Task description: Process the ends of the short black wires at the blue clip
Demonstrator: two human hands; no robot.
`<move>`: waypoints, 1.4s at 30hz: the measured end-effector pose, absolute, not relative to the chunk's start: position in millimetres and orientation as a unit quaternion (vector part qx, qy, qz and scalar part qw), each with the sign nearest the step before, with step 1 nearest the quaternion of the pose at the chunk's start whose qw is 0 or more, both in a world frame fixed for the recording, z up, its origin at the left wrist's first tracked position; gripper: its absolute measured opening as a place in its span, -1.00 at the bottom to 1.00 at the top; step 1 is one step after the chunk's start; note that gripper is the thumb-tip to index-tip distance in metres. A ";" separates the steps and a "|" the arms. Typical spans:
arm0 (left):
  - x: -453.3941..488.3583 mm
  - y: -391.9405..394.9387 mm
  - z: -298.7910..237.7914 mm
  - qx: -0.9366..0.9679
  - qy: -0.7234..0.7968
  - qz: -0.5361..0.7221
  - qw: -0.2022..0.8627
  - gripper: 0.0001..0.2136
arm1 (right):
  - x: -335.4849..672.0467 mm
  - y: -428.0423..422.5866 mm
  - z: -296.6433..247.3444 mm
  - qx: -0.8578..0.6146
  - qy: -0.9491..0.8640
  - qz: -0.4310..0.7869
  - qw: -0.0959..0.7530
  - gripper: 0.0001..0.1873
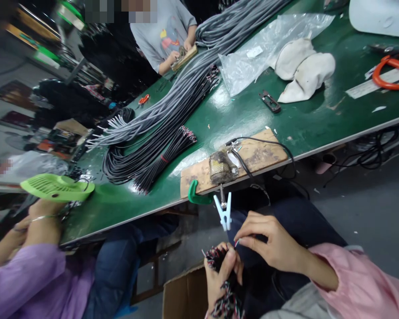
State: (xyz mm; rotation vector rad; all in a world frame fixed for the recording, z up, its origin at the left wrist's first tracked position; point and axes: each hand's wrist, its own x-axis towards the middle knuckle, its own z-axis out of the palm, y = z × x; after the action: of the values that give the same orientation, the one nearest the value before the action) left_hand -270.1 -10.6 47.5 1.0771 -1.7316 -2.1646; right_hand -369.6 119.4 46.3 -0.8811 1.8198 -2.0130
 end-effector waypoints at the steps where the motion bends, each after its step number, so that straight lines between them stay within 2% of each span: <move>1: -270.7 -10.5 48.4 0.359 -0.578 -0.729 0.081 -0.58 | -369.8 119.2 47.0 -0.316 0.625 -0.700 0.137 -0.84; 8: -272.3 -12.1 49.0 0.335 -0.559 -0.755 0.065 -0.63 | -364.6 116.6 44.4 -0.305 0.608 -0.719 0.143 -0.82; 10: -275.9 -15.9 49.3 0.312 -0.560 -0.766 0.051 -0.64 | -364.0 116.3 41.2 -0.276 0.583 -0.739 0.196 -0.76; 14: -287.7 -25.5 57.2 0.212 -0.614 -0.759 0.045 -0.75 | -371.8 115.0 34.2 -0.229 0.463 -0.774 0.366 -0.69; 16: -292.2 -28.0 65.5 0.174 -0.655 -0.732 0.067 -0.85 | -380.1 111.0 34.7 -0.199 0.416 -0.795 0.395 -0.68; 20: -295.7 -27.6 84.2 0.124 -0.707 -0.682 0.140 -0.94 | -397.1 93.7 50.6 -0.156 0.326 -0.859 0.363 -0.56; 22: -297.5 -26.6 91.2 0.109 -0.703 -0.682 0.168 -0.95 | -401.9 84.6 61.1 -0.152 0.281 -0.868 0.381 -0.51; 25: -302.7 -25.7 95.7 0.110 -0.701 -0.678 0.194 -0.96 | -404.0 76.2 69.6 -0.127 0.238 -0.883 0.384 -0.56; 30: -310.1 -22.9 87.8 0.156 -0.682 -0.691 0.182 -0.94 | -404.1 74.0 69.8 -0.103 0.200 -0.898 0.378 -0.67; 36: -311.7 -18.7 82.0 0.178 -0.652 -0.717 0.170 -0.85 | -403.8 75.1 60.5 -0.074 0.180 -0.886 0.422 -0.53; 42: -307.4 -21.3 87.4 0.163 -0.687 -0.691 0.156 -0.83 | -402.9 90.4 30.1 -0.071 0.239 -0.884 0.395 -0.62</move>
State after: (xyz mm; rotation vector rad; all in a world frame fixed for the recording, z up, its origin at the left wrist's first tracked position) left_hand -307.4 -21.3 87.4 0.4680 -1.9661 -1.9790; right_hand -402.9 90.4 30.1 -0.1796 0.6055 -2.2421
